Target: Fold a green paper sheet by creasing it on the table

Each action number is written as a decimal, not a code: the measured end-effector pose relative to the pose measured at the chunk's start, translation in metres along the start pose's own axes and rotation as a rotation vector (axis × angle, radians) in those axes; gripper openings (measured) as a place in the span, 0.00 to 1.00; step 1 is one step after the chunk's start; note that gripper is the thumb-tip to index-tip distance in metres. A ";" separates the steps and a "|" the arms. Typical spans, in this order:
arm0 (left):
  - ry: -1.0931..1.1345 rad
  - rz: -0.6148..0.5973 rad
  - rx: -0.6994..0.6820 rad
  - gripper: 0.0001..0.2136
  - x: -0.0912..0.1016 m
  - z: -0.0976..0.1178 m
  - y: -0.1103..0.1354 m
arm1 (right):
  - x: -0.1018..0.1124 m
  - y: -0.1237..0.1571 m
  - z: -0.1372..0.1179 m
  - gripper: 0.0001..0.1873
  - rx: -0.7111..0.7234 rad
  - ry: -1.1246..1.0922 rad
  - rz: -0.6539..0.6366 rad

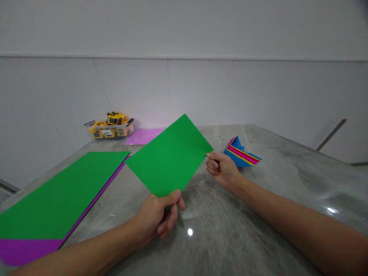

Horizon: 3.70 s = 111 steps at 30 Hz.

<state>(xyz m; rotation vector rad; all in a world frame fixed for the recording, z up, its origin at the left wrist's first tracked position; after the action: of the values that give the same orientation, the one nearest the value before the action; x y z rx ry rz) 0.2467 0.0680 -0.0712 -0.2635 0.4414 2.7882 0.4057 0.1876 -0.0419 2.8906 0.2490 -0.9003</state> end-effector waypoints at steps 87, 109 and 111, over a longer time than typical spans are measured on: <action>-0.026 0.008 -0.085 0.25 0.006 -0.008 -0.001 | -0.054 0.058 0.055 0.23 -0.149 0.308 -0.406; 0.126 -0.096 0.060 0.20 -0.001 -0.003 0.007 | -0.021 0.021 0.003 0.24 0.070 0.244 -0.242; 0.136 -0.100 0.064 0.19 -0.001 -0.002 0.008 | -0.013 0.013 -0.005 0.24 0.091 0.219 -0.203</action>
<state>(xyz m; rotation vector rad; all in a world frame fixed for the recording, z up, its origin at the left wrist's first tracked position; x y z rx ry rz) 0.2455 0.0599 -0.0707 -0.4495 0.5329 2.6638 0.4005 0.1736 -0.0302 3.0922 0.5427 -0.6332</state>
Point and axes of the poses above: each hand's wrist, its own y-axis away from the middle knuckle, its own x-axis out of the back of the hand, z = x × y, the point moved 9 cm from there along -y, towards the middle knuckle
